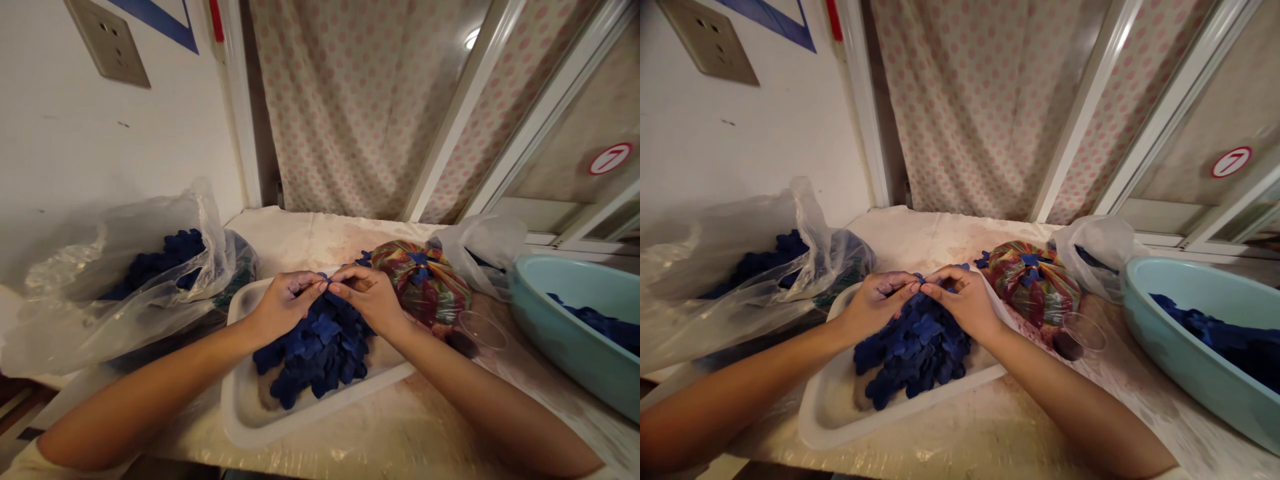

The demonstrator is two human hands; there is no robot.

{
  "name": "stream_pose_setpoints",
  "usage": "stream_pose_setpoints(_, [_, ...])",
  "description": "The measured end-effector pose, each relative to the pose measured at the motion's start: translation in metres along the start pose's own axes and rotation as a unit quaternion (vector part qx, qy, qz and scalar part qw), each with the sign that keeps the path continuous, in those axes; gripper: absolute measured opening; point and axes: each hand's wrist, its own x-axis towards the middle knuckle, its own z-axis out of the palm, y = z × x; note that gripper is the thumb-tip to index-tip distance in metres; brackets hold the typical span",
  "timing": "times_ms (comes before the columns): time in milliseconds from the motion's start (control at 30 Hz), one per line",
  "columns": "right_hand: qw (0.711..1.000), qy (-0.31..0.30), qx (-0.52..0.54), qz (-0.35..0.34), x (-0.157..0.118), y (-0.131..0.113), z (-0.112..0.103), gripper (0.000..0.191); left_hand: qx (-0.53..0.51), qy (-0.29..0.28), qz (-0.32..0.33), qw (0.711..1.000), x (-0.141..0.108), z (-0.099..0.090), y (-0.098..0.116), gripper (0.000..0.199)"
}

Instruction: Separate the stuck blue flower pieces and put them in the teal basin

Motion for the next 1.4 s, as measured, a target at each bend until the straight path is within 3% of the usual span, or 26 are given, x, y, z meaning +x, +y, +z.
stream_pose_setpoints(233, [0.998, -0.036, 0.044, -0.017, 0.000, -0.001, -0.001, 0.013, 0.054, 0.001, 0.084, 0.995, 0.000, -0.002, 0.004, 0.021])
stream_pose_setpoints(533, [0.997, -0.045, -0.060, -0.024, -0.002, -0.002, -0.003, 0.021, 0.074, -0.012, 0.085, 0.994, -0.001, 0.000, 0.002, 0.023])
stream_pose_setpoints(800, [0.999, -0.031, 0.004, -0.038, -0.002, -0.002, 0.002, 0.025, 0.074, -0.020, 0.103, 0.992, 0.000, -0.002, -0.001, 0.021])
stream_pose_setpoints(1200, [0.997, -0.061, -0.051, -0.012, -0.003, -0.006, 0.000, 0.031, 0.078, -0.007, 0.074, 0.994, -0.001, 0.001, 0.004, 0.022])
stream_pose_setpoints(1300, [1.000, -0.001, -0.025, 0.004, -0.001, 0.001, -0.001, 0.029, 0.075, 0.016, 0.058, 0.995, 0.000, 0.002, 0.003, 0.021])
stream_pose_setpoints(1400, [0.988, 0.129, 0.053, 0.060, 0.006, 0.015, -0.005, 0.027, 0.062, 0.048, 0.048, 0.996, 0.001, 0.002, 0.000, 0.022])
